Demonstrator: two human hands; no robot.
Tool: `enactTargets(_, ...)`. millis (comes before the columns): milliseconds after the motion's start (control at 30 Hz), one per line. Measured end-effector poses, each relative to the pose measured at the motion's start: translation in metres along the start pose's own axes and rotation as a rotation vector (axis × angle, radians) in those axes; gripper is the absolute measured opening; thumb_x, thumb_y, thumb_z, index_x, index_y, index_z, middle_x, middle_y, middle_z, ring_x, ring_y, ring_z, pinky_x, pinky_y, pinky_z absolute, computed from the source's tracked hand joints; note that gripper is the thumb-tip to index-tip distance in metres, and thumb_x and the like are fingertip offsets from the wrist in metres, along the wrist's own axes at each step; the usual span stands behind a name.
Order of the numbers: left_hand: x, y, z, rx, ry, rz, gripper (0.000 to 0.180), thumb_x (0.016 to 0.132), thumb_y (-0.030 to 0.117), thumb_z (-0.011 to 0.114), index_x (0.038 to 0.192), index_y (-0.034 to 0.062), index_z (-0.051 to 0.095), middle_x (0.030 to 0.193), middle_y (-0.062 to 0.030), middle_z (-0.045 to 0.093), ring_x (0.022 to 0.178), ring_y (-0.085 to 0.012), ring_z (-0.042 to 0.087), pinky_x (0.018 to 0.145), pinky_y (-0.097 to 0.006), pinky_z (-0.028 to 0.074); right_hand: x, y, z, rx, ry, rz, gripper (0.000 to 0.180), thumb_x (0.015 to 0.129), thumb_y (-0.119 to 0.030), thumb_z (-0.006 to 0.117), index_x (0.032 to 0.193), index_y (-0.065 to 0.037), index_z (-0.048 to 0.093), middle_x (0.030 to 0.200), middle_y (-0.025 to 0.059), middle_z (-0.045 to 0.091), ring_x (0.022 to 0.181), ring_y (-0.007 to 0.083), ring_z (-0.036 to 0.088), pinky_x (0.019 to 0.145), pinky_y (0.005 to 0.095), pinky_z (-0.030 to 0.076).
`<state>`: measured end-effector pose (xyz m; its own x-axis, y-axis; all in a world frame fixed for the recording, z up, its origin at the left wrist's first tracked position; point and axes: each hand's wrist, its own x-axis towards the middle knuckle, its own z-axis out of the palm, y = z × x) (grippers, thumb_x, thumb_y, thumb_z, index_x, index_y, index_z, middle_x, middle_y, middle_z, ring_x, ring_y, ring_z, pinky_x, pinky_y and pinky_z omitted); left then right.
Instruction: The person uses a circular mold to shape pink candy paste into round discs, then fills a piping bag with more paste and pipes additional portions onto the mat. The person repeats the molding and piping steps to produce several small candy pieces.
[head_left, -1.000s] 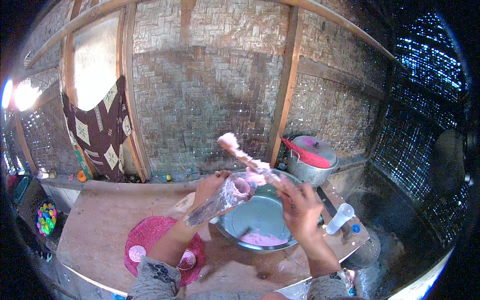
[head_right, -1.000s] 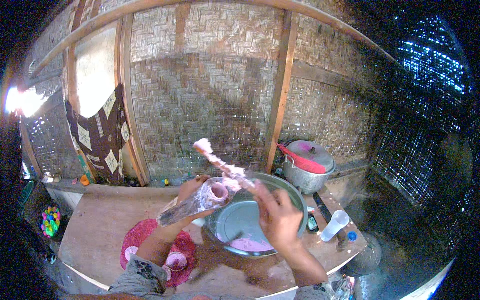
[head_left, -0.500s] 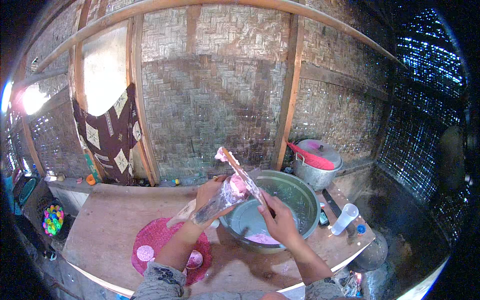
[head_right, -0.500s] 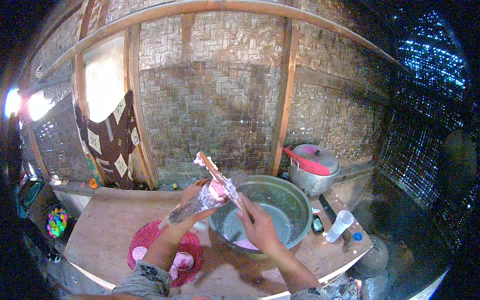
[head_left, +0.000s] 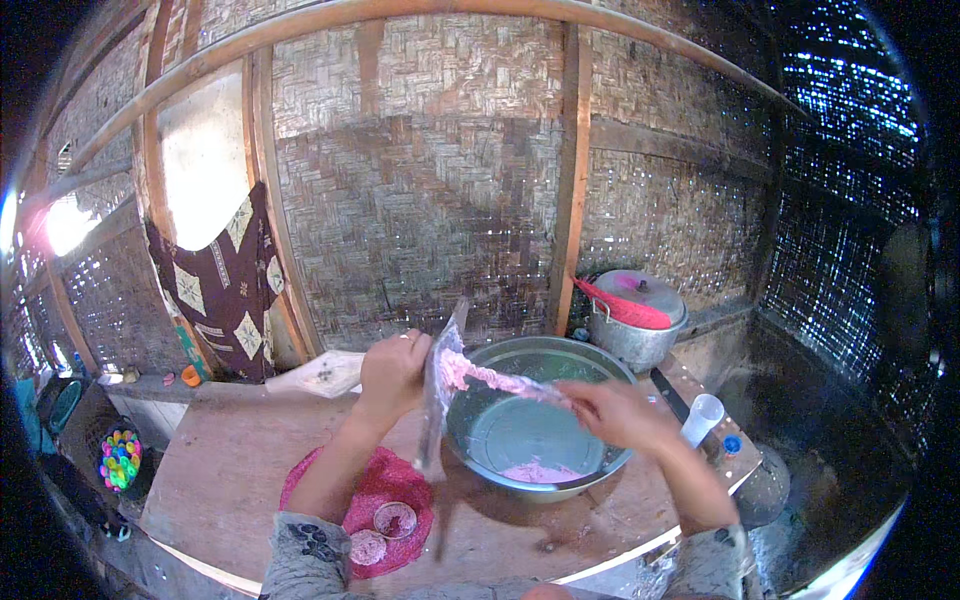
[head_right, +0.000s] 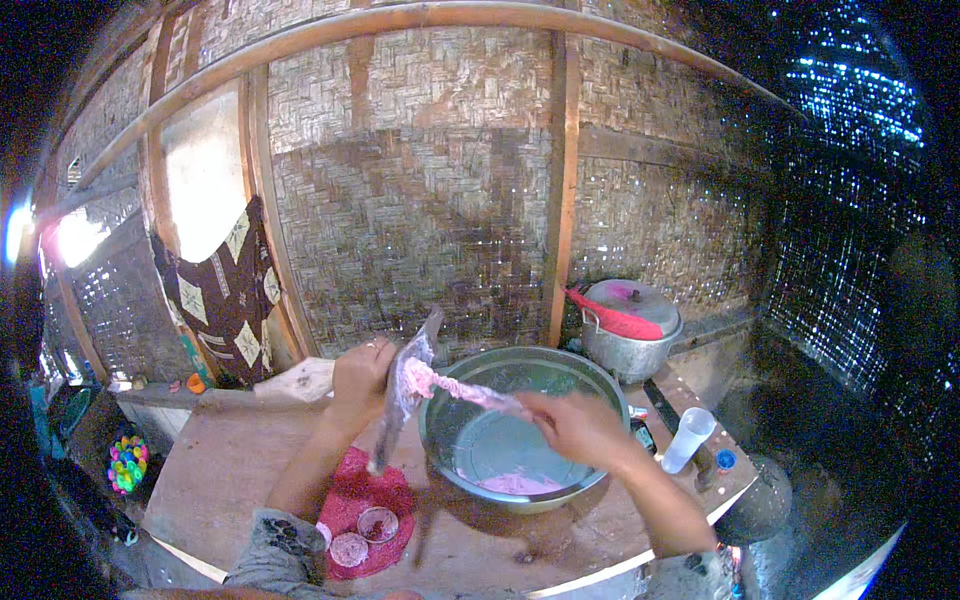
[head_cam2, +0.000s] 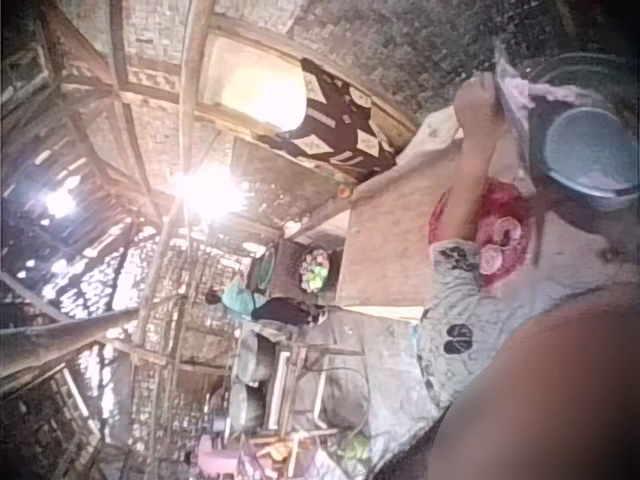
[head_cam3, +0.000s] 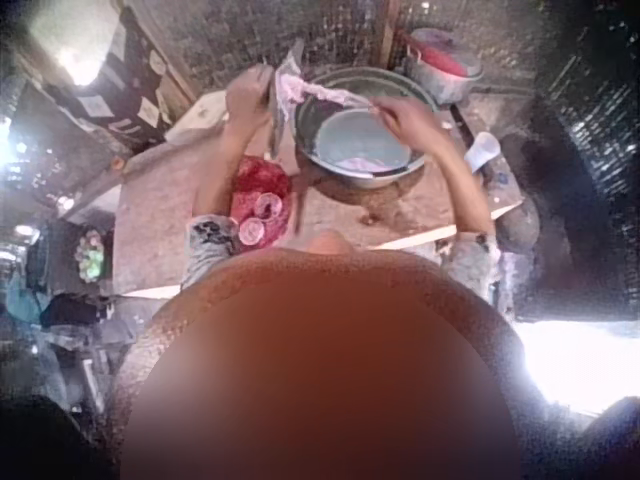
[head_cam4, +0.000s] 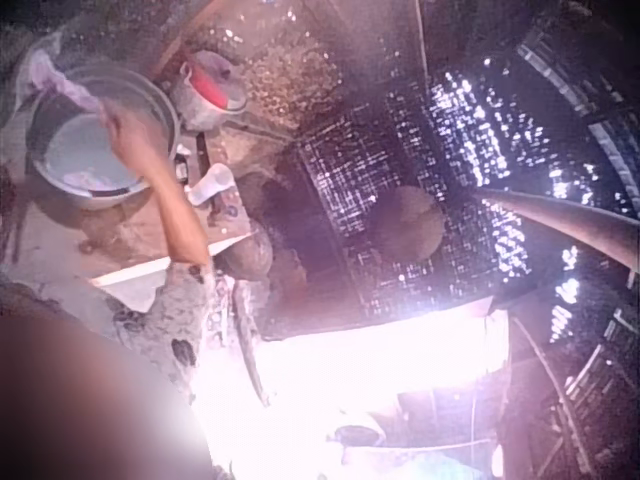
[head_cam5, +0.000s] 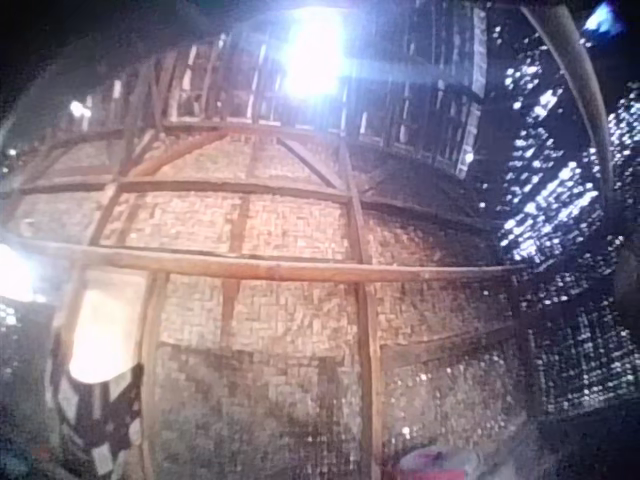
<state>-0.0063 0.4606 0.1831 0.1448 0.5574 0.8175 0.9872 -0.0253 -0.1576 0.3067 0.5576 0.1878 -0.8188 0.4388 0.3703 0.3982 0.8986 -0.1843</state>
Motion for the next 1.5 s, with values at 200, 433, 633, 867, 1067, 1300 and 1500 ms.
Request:
enactTargets(200,0.015,0.028,-0.005,-0.154,-0.143,0.074,0.031,0.072,0.028,0.068,0.088,0.0044,0.056,0.084,-0.0137,0.059,0.080,-0.0360,0.062,0.066,-0.044,0.049,0.017,-0.052,-0.006,-0.555,0.237,-0.292,0.052,0.081,-0.010,0.055,0.133,-0.011,0.051,0.076,0.0075,0.059,0.058,0.0197,0.062,0.052,0.0330,0.051)
enactTargets(433,-0.032,-0.045,0.048,-0.137,-0.209,-0.217,0.043,0.073,0.035,0.074,0.109,0.0126,0.067,0.101,-0.0091,0.070,0.091,-0.0288,0.068,0.079,-0.036,0.055,-0.024,-0.038,0.005,-0.470,0.174,-0.186,0.054,0.081,-0.010,0.058,0.135,-0.012,0.050,0.076,0.0077,0.056,0.056,0.0233,0.062,0.049,0.0353,0.053)
enactTargets(633,-0.006,0.009,0.032,-0.326,-0.034,-0.288,0.044,0.069,0.042,0.076,0.099,0.0115,0.066,0.088,-0.0129,0.068,0.082,-0.0349,0.067,0.071,-0.041,0.053,0.006,-0.031,0.055,0.191,0.551,0.069,0.058,0.085,-0.001,0.057,0.140,-0.017,0.047,0.086,0.0136,0.061,0.072,0.0343,0.063,0.065,0.0430,0.052)
enactTargets(867,-0.012,-0.014,0.043,-0.191,0.012,-0.325,0.026,0.076,0.026,0.069,0.096,0.0105,0.064,0.088,-0.0147,0.067,0.079,-0.0347,0.067,0.067,-0.043,0.052,-0.008,-0.043,0.102,0.606,0.295,0.062,0.049,0.093,-0.005,0.052,0.141,-0.014,0.046,0.084,0.0160,0.065,0.071,0.0263,0.065,0.070,0.0366,0.052)
enactTargets(1067,-0.016,-0.012,0.059,-0.073,0.060,-0.244,0.018,0.083,0.014,0.058,0.101,0.0144,0.062,0.083,-0.0106,0.065,0.075,-0.0305,0.067,0.061,-0.041,0.053,0.000,-0.028,0.096,0.571,0.194,0.237,0.049,0.094,-0.013,0.048,0.143,-0.020,0.043,0.098,0.0223,0.067,0.087,0.0451,0.064,0.078,0.0497,0.052)
enactTargets(1300,-0.020,-0.037,0.077,0.091,0.015,-0.259,0.013,0.084,0.011,0.057,0.096,0.0117,0.061,0.082,-0.0125,0.064,0.071,-0.0305,0.068,0.059,-0.039,0.054,-0.019,-0.038,0.116,0.707,0.169,0.108,0.042,0.098,-0.018,0.049,0.140,-0.012,0.046,0.082,0.0135,0.058,0.067,0.0239,0.059,0.063,0.0365,0.050)
enactTargets(1500,-0.013,-0.013,0.019,0.057,0.031,0.103,0.030,0.071,0.029,0.068,0.088,0.0077,0.057,0.080,-0.0089,0.057,0.075,-0.0304,0.060,0.064,-0.042,0.048,0.001,-0.002,0.030,0.856,-0.416,0.388,0.036,0.100,-0.024,0.045,0.134,-0.016,0.054,0.095,0.0206,0.068,0.078,0.0291,0.069,0.065,0.0415,0.054)
